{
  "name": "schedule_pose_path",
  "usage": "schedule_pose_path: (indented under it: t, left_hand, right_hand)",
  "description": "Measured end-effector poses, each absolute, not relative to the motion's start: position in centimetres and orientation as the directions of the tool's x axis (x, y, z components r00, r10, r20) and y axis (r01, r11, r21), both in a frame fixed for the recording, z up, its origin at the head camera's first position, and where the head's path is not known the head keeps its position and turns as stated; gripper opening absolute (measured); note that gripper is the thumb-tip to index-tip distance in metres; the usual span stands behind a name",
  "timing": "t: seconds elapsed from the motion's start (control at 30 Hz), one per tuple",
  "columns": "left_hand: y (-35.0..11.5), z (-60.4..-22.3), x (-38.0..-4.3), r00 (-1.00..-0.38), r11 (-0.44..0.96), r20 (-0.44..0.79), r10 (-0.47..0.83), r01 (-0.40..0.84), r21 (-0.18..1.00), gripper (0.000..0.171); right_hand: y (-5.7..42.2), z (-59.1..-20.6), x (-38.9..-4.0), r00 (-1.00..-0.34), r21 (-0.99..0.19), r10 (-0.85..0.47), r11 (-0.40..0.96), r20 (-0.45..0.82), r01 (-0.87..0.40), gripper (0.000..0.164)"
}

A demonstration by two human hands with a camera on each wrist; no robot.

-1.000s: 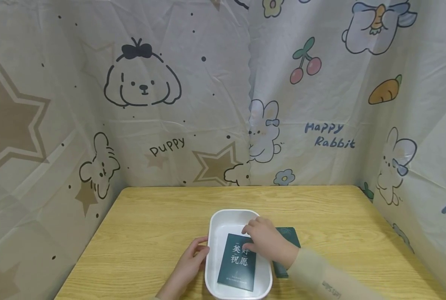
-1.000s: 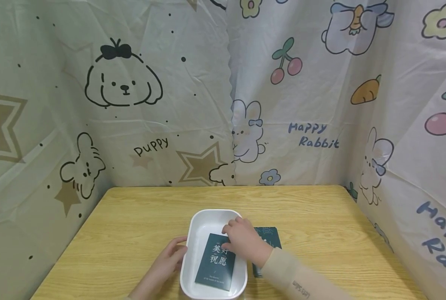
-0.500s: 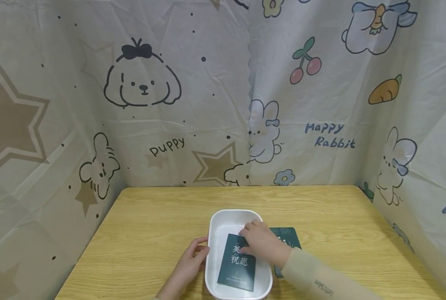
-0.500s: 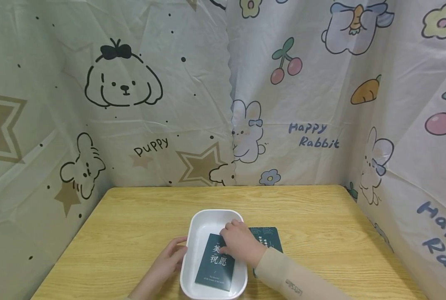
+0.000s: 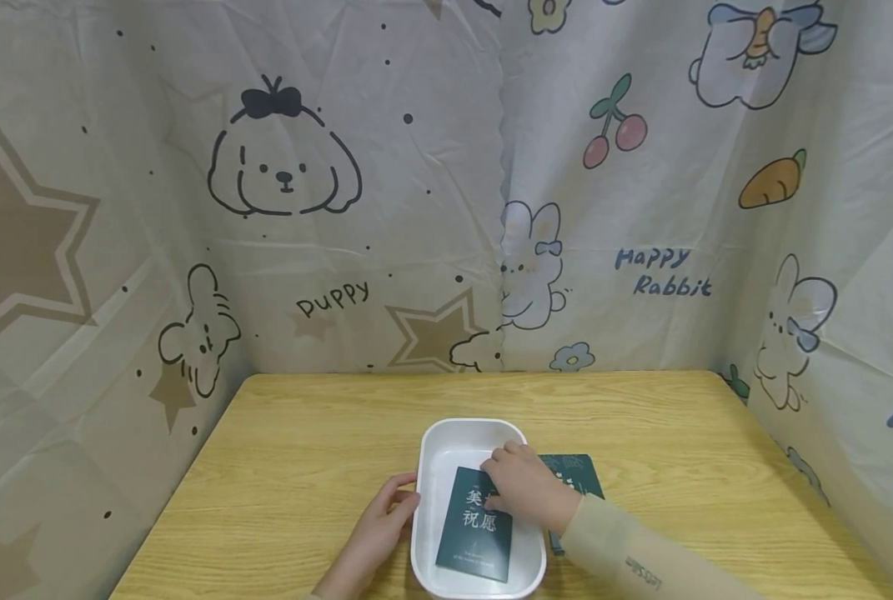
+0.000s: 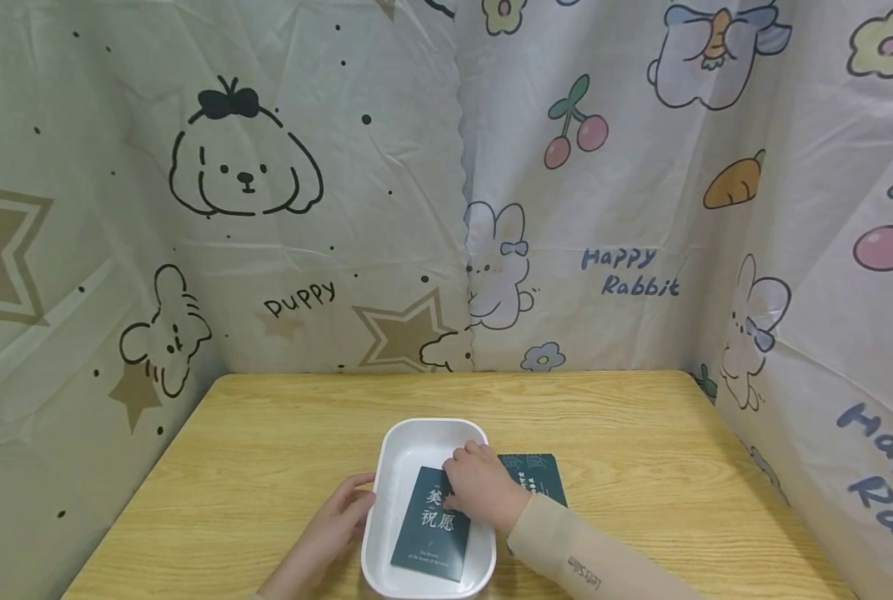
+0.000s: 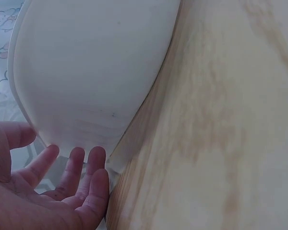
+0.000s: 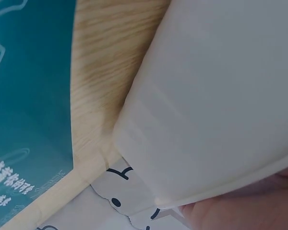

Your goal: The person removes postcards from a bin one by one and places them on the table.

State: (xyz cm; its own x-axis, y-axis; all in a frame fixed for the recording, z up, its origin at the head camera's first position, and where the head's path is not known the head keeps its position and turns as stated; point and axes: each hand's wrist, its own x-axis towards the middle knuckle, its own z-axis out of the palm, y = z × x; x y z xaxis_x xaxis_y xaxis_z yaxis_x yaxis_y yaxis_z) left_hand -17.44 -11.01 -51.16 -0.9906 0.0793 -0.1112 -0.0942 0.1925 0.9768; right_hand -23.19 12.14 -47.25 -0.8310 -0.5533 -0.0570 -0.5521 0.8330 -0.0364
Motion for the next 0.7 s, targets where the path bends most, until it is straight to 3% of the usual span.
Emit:
schedule_pose_path:
  t: [0.7]
  left_hand:
    - [-11.0, -51.17, -17.35, -0.994, 0.209, -0.086, 0.065, -0.071, 0.975, 0.042]
  right_hand:
    - [11.86, -47.57, -23.05, -0.843, -0.045, -0.538, 0.843, -0.022, -0.537, 0.054]
